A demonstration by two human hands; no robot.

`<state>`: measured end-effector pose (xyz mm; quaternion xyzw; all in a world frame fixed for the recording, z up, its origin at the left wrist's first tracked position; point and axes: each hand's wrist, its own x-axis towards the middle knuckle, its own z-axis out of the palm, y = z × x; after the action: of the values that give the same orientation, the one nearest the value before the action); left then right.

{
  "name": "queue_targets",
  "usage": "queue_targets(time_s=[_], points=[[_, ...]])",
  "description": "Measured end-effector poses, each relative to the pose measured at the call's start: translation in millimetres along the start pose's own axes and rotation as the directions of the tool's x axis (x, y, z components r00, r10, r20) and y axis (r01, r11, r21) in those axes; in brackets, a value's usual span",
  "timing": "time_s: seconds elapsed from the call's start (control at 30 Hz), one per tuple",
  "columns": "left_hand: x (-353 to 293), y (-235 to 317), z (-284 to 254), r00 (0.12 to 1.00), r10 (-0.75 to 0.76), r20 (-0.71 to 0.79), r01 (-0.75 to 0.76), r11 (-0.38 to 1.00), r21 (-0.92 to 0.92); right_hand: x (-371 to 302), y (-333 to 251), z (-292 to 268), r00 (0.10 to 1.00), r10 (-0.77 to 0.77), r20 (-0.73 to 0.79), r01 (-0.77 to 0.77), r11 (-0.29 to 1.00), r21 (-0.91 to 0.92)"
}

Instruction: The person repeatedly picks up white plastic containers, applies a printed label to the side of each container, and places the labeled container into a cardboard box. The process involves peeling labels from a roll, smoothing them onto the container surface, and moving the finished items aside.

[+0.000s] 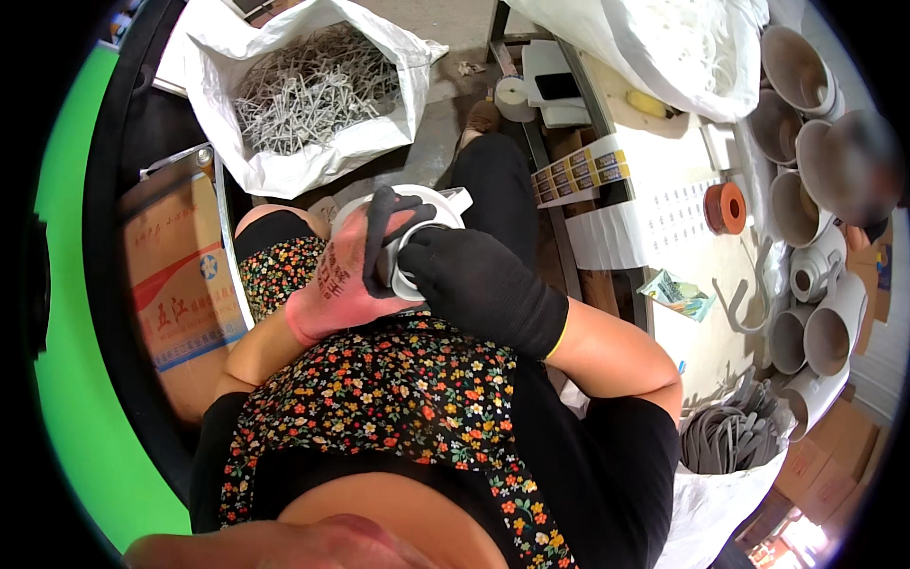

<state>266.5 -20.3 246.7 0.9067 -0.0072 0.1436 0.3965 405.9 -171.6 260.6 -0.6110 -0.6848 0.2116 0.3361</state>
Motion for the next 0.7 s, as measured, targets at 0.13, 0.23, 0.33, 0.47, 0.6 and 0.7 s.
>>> queue_targets(time_s=[0.13,0.23,0.33,0.47,0.6,0.7], points=[[-11,-6,-6,0.999,0.024,-0.022,-0.024,1.000,-0.010,-3,-11,5,0.984,0.021,0.175,0.006,0.988,-0.153],[-7,-1,-13,0.991,0.125,0.054,-0.120,0.989,-0.085,-5,-6,1,0.937,-0.160,0.311,0.229,0.953,-0.197],[-2,0,-15,0.946,0.261,0.194,-0.269,0.963,0.012,-19,5,15,0.901,-0.207,0.381,0.301,0.931,-0.207],[5,13,-20,0.947,0.269,0.177,-0.272,0.962,-0.005,-15,4,14,0.910,-0.278,0.308,0.376,0.867,-0.328],[2,14,-15,0.964,0.227,0.135,-0.229,0.973,-0.004,-13,-11,13,0.966,-0.203,0.157,0.234,0.949,-0.212],[-5,12,-11,0.962,0.201,0.185,-0.183,0.977,-0.110,-26,-12,19,0.981,-0.111,0.159,0.137,0.977,-0.163]])
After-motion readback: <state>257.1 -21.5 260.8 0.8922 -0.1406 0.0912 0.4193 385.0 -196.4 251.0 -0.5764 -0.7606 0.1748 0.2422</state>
